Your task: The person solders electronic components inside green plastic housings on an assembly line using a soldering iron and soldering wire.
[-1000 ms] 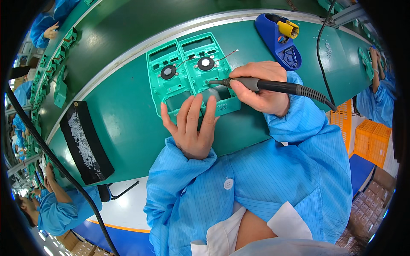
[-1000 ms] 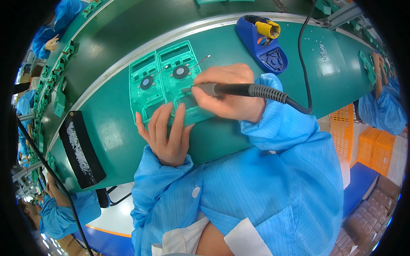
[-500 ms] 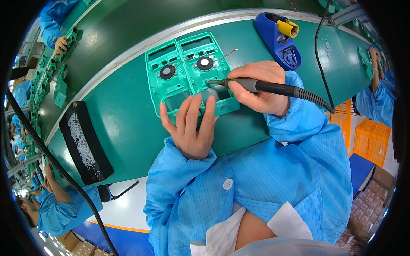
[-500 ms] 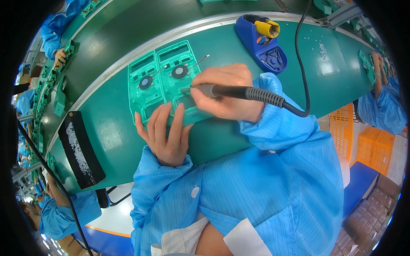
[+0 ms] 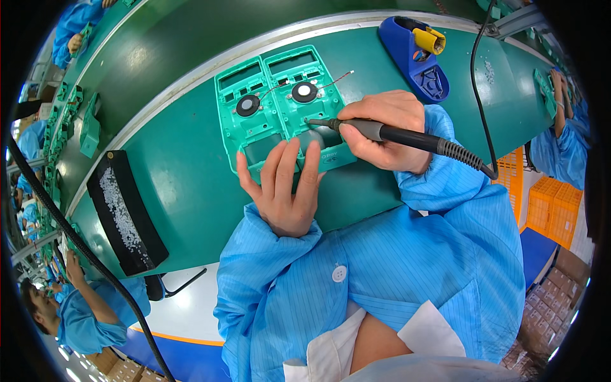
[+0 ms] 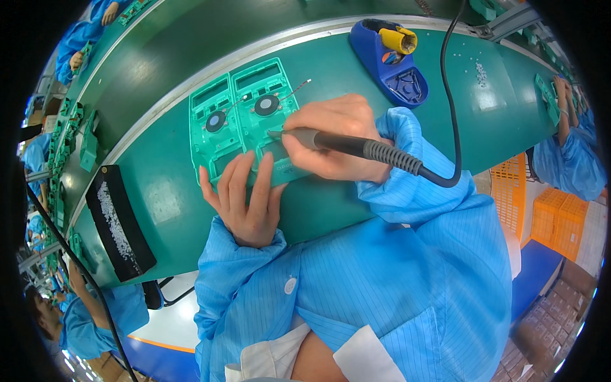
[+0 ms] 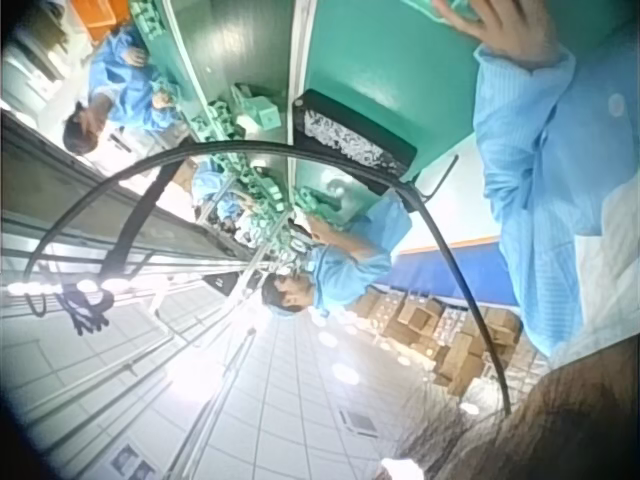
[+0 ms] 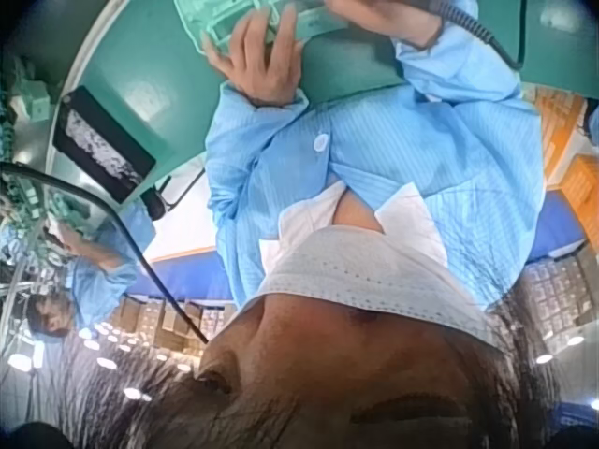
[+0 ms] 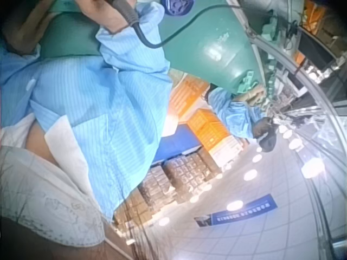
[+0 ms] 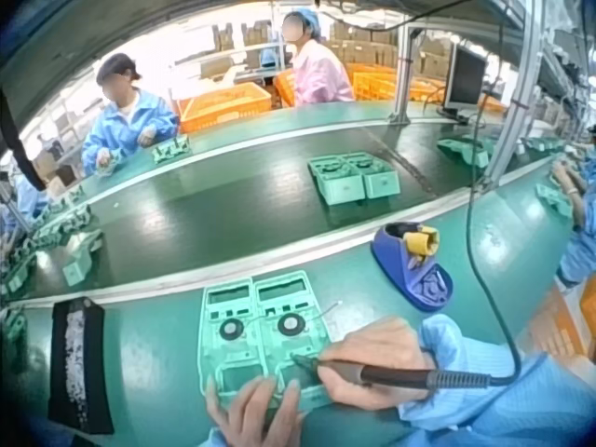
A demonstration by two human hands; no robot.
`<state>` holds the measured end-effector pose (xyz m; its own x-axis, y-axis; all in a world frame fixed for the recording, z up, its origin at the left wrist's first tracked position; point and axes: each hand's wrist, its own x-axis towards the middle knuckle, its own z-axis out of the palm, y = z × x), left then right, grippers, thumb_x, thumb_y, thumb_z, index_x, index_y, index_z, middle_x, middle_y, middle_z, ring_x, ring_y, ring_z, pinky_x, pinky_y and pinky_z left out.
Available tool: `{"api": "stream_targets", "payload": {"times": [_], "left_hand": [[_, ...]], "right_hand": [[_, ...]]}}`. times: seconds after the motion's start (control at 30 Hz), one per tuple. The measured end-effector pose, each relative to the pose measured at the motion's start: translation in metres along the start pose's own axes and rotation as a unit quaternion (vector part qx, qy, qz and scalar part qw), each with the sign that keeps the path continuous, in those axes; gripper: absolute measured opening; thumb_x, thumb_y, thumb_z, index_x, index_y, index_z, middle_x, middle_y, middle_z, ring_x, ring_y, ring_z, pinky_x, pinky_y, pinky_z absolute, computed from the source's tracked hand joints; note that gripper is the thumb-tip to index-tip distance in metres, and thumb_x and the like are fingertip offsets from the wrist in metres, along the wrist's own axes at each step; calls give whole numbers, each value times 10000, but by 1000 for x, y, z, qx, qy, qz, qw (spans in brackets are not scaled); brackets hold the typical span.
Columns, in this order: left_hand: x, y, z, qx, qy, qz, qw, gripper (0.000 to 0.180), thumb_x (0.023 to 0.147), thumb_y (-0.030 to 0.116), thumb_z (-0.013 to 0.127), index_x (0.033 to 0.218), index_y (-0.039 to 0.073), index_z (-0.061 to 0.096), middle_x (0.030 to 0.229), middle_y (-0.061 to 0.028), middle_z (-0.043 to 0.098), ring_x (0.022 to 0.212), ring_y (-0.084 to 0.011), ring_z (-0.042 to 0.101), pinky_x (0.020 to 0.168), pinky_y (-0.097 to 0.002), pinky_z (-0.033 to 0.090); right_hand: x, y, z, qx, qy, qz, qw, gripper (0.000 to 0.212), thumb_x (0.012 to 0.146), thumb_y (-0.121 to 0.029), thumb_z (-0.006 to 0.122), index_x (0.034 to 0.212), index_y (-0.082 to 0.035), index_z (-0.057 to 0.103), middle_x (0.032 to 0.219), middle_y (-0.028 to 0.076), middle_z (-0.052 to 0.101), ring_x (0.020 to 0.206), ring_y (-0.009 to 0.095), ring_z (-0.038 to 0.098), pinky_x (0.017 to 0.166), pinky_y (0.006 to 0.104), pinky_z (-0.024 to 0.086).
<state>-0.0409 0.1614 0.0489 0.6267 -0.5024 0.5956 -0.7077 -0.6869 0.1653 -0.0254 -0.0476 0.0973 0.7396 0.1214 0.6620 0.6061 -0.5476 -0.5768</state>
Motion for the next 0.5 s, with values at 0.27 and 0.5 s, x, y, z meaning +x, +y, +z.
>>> {"api": "stream_targets", "payload": {"times": [0.27, 0.5], "left_hand": [[1, -1, -1, -2, -5, 3, 1000, 405, 858, 327, 696, 1210, 127, 673, 1215, -64, 595, 1111, -231, 577, 1129, -570, 207], [-4, -5, -6, -5, -26, 3, 1000, 450, 822, 336, 736, 1214, 127, 669, 1288, -93, 568, 1164, -266, 567, 1138, -585, 181]], "right_hand": [[2, 0, -8, -8, -7, 15, 1000, 85, 724, -46, 735, 785, -8, 688, 640, 94, 650, 508, 228, 621, 470, 297, 482], [12, -17, -23, 52, -7, 138, 989, 137, 812, -90, 725, 903, 9, 697, 667, 64, 660, 566, 110, 610, 517, 241, 465]]}}
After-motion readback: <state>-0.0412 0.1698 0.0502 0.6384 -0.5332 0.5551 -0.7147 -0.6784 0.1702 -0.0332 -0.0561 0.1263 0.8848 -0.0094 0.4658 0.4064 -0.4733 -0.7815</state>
